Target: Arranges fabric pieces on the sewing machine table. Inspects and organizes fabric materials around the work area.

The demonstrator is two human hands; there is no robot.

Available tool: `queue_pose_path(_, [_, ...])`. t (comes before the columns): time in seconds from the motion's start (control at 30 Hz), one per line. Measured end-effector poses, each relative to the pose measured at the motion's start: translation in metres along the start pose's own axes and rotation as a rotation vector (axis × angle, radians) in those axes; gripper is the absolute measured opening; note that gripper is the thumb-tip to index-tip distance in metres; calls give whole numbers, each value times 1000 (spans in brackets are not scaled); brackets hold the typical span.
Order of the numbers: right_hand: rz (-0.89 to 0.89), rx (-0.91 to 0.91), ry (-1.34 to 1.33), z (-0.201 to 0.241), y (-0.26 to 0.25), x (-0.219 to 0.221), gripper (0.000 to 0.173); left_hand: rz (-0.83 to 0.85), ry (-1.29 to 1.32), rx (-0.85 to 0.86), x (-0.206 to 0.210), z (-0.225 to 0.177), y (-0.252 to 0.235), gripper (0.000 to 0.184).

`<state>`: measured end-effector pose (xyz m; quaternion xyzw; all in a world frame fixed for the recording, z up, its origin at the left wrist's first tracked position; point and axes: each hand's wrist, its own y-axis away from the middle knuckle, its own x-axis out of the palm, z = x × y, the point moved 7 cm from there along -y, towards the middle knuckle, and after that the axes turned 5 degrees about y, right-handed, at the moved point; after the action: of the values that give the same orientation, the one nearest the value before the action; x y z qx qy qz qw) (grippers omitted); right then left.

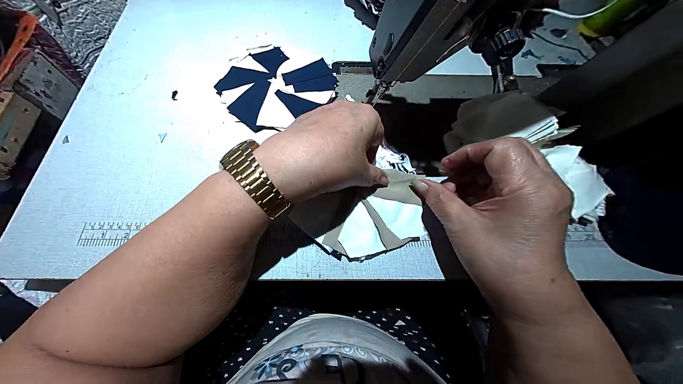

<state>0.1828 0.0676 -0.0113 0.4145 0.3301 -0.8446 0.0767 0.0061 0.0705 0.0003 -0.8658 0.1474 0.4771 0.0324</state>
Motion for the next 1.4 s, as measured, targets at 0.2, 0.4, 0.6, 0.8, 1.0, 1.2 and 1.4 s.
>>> queue_pose_path(0.2, [109,-217,33,19,3,10,17,-10,-21,9,-4,1,2,26])
queue_pose_path(0.4, [174,-155,166,34,22,14,26,-21,-90,-59,-2,4,0,25])
queue_pose_path(0.6, [161,-116,99,4,25,-40,22,-80,498,107,-8,1,-1,18])
queue_pose_path(0.8, [222,60,141,-46,40,-60,24,65,1179,36,1,-7,1,21])
queue_pose_path(1.0, [201,93,94,-56,46,-57,19,114,1294,22,9,-9,3,28])
queue_pose_path(1.2, [176,101,82,-57,46,-59,11,105,1410,-72,11,-6,3,23])
queue_pose_path(1.4, [162,146,67,-65,44,-61,13,99,1543,-123,15,-2,1,28])
